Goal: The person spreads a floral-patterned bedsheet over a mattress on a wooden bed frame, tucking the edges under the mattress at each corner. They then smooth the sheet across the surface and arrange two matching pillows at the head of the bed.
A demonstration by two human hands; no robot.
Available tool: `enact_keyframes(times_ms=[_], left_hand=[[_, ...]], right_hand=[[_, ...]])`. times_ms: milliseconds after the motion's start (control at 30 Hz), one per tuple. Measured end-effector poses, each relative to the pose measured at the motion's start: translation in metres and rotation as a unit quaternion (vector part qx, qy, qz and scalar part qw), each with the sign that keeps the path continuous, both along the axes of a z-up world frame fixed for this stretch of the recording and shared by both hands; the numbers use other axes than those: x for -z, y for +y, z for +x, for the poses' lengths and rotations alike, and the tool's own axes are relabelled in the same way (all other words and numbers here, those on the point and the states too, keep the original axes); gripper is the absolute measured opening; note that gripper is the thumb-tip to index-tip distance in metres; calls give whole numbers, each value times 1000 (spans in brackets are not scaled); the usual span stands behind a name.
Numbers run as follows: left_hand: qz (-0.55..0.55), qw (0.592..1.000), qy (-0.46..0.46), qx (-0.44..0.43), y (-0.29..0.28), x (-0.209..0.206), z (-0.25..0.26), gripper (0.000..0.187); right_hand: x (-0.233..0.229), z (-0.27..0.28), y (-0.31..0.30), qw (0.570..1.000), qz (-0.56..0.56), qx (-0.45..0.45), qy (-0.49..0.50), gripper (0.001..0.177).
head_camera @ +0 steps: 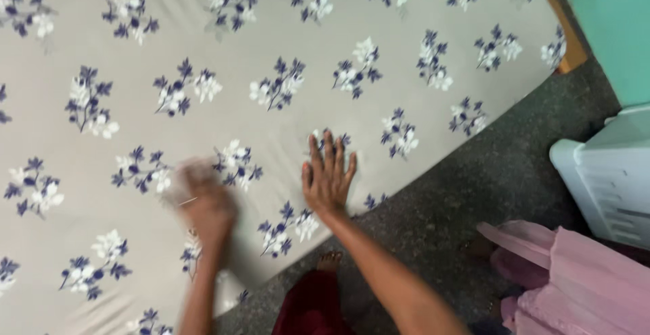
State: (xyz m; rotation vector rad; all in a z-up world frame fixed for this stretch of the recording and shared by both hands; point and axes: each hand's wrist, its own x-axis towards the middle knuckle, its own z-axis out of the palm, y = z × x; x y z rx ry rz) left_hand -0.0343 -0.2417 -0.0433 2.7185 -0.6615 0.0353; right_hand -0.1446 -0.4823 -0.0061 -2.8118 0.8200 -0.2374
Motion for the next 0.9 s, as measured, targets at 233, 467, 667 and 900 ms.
enact_keyframes(times_ms=[233,467,667,900], left_hand=[[30,989,141,-15,-297,-41,8,80],[41,986,152,-47,-320,-62,13,70],[-14,995,44,-87,-326,-48,7,64],[2,994,39,-105,-335,-48,8,64]], right_hand=[[28,-18,-8,990,37,-59,-126,60],[-13,-23,-184,990,123,-62,21,54],[-8,1,-431,998,6,41,36,66],[-17,64,-569,999,-5,-27,36,64]])
